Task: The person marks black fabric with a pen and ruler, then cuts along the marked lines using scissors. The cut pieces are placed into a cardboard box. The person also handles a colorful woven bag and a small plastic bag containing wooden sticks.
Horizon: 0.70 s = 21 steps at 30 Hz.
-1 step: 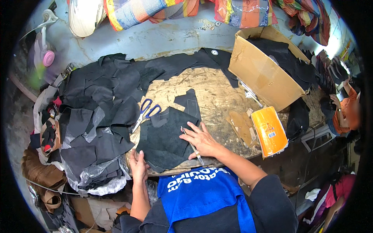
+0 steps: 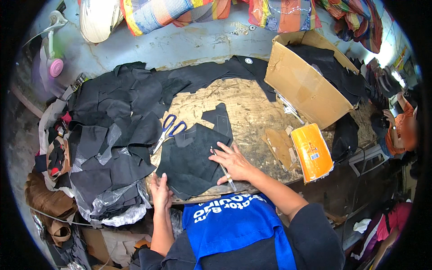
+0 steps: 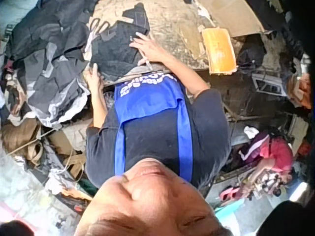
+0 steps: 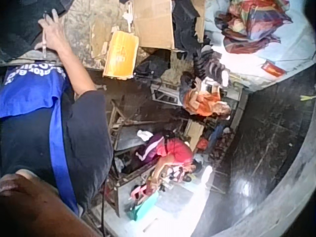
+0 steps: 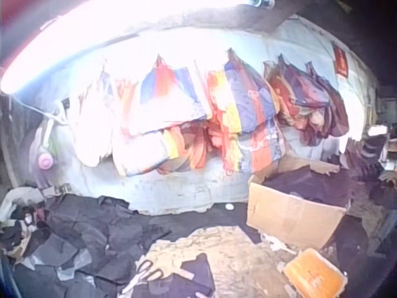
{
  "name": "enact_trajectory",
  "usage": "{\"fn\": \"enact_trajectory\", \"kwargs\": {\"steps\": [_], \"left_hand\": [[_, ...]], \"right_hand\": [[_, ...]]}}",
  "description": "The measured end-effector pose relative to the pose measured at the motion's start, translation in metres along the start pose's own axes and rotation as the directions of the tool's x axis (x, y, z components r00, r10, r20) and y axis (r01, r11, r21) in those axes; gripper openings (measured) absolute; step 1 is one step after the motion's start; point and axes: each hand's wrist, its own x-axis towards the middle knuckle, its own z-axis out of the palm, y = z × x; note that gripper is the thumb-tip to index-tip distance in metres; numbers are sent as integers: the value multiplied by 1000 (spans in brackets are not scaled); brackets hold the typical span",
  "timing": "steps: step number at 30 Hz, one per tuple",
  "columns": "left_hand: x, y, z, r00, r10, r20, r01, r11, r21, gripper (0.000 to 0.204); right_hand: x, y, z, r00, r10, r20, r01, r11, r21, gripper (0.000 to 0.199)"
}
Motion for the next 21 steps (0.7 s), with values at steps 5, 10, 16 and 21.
{"fn": "enact_trajectory", "kwargs": {"steps": [5,10,16,21], "left_hand": [[-3,-5,17,957,108,269,-10,940,-341,42],[12,-5,16,931,19,365,117,931,-347,36],[18,-6,14,921,8,389,150,916,-373,38],[21,-4,20,943,37,331,65,954,-292,34]], "right_hand": [[9,15,20,981,-38,-191,48,998,49,64],[18,25,23,954,-97,-285,101,995,-1,51],[24,26,19,884,195,-425,37,876,480,33],[22,36,12,913,277,-298,-16,756,654,24]]}}
